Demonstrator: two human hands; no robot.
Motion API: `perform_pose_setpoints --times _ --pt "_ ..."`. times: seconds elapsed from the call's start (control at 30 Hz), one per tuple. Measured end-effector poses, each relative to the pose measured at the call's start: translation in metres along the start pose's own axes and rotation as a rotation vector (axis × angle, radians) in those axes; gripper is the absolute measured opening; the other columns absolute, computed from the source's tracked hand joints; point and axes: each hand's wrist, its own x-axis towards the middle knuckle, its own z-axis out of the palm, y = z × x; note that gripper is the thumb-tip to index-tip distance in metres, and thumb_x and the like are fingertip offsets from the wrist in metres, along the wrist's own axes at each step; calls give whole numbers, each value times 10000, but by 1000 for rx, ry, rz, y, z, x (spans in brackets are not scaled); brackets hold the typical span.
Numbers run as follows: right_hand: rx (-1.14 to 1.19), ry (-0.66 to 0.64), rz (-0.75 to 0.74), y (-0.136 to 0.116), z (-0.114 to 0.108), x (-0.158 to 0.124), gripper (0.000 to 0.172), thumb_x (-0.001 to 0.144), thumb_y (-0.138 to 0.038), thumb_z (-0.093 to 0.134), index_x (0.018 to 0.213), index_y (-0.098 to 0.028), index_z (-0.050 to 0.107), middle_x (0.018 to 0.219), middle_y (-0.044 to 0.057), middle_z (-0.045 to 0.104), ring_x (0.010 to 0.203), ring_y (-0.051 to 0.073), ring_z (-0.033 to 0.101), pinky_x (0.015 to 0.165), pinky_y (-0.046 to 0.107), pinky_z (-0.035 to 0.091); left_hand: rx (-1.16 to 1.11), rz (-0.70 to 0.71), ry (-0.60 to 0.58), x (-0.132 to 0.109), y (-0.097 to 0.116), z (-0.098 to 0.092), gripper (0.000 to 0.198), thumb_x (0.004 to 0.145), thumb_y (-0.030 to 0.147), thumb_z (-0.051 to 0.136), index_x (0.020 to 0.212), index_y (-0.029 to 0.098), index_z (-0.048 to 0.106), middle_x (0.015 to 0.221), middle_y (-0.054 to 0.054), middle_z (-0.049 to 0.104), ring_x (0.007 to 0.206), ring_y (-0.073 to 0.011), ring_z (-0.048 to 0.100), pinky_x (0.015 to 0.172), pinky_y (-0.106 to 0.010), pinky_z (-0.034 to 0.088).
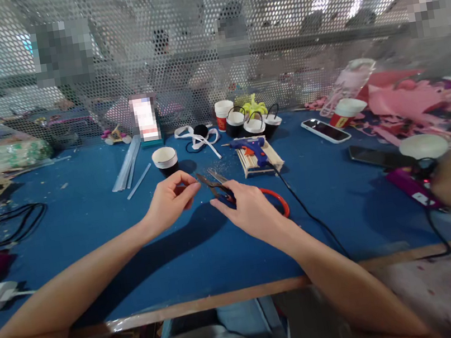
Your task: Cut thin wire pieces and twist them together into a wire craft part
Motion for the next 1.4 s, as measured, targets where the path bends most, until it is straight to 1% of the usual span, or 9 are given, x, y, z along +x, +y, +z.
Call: perform_pose_setpoints --times 0.23,0.43,0.67,0.73,0.8,0.9,1.0,1.13,1.4 --pt "6 19 -72 2 0 -1 315 817 -400 526 996 -143 563 847 77 667 729 207 620 639 296 457 -369 -77 -68 2 -2 1 221 748 313 619 691 144 487 481 68 419 388 -16 333 390 -151 259" --pt "-8 39 -289 13 -2 2 310 817 -384 530 1012 -143 541 811 62 632 621 155 557 594 281 439 -752 -229 -398 3 -5 -12 179 721 242 657 693 139 512 491 55 464 346 12 247 360 -126 184" --pt "3 -25 -462 21 -5 2 285 776 -242 571 1046 -168 518 905 63 626 731 159 575 650 266 447 -829 -302 -776 -2 -2 -18 162 737 274 632 728 138 545 438 68 404 316 10 191 322 -125 161" --pt "9 17 -423 18 -4 2 256 783 -258 560 1020 -167 529 863 59 631 697 158 575 635 270 444 -721 -255 -708 -1 2 -18 191 746 307 620 726 144 523 448 72 397 318 2 220 325 -133 185" --pt "34 65 -314 13 -1 2 224 804 -306 539 976 -163 545 813 54 636 661 156 577 617 271 439 -467 -118 -472 0 6 -18 185 762 309 601 740 148 514 477 62 427 341 -14 308 350 -146 245" --pt "87 55 -147 6 6 3 237 819 -365 516 930 -160 557 768 48 641 636 157 582 580 265 428 75 202 -71 3 6 -15 115 791 257 563 775 144 548 547 30 486 472 -53 456 461 -176 357" --pt "123 47 -64 2 12 2 266 820 -380 510 944 -149 555 740 44 638 611 150 572 556 255 417 451 511 121 3 1 -10 107 822 210 506 788 134 573 679 -19 548 617 -80 497 577 -206 396" --pt "127 49 -62 1 14 -1 277 825 -390 500 938 -143 556 709 38 624 566 135 545 533 247 402 461 537 112 2 -2 -7 121 840 199 466 787 136 555 651 -2 526 581 -67 454 547 -196 367" --pt "51 76 -294 16 5 4 253 817 -346 513 998 -171 529 809 55 619 659 153 559 618 269 428 -571 -119 -376 0 6 -13 162 789 289 571 739 163 482 497 69 405 369 -8 221 360 -144 182"
